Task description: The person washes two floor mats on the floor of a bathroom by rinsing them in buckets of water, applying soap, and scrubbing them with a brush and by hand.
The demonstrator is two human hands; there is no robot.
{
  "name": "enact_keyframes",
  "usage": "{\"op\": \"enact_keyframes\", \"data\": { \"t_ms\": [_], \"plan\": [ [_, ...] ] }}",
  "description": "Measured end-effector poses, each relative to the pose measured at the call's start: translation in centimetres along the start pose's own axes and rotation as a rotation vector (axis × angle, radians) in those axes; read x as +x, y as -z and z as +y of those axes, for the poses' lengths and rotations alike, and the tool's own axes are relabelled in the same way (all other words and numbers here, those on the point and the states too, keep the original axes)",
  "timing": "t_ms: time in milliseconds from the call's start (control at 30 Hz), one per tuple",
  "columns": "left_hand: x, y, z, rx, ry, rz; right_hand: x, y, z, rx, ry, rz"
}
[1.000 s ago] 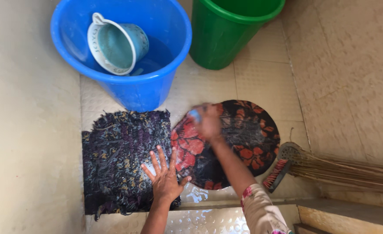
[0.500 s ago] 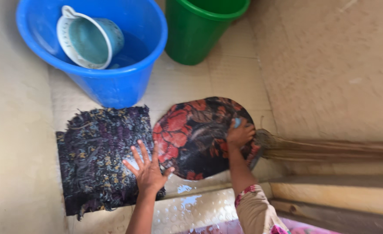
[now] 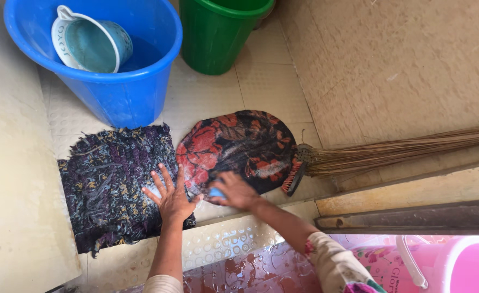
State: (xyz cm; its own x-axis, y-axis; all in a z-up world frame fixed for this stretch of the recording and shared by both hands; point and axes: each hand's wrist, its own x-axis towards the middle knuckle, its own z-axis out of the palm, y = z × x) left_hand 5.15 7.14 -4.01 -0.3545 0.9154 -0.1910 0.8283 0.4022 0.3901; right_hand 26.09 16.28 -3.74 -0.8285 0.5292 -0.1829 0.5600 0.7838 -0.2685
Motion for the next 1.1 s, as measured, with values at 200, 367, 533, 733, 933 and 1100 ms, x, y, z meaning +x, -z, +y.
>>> {"op": "enact_keyframes", "data": {
  "t_ms": [200,367,533,733,933,1100],
  "plan": [
    [-0.1,0.5,0.3,0.019,0.017,-0.030,-3.6,-0.9,8.4,-0.059,-0.606,0.535],
    [0.0,-0.5,0.2,0.054,0.010,0.023,-0.3,-3.6,7.9,-0.223,-0.973,0.739],
    [0.3,-3.3,-0.6,-0.076,-0.146,0.269,-0.1,-3.2,5.4,-0.007,-0.653,0.669],
    [0.7,-4.1,-1.1,0.007,-0.113,0.256,2.3,-1.0,6.7,-0.058,-0.568,0.741],
    [1.1,-3.6,-0.5,-0.067,-0.162,0.380,8.1,-0.5,7.9,-0.048,-0.628,0.684],
    [1.5,-3.5,-0.2,-0.085,-0.072,0.352,5.1,-2.6,2.1,-0.059,-0.218,0.565]
  ]
}}
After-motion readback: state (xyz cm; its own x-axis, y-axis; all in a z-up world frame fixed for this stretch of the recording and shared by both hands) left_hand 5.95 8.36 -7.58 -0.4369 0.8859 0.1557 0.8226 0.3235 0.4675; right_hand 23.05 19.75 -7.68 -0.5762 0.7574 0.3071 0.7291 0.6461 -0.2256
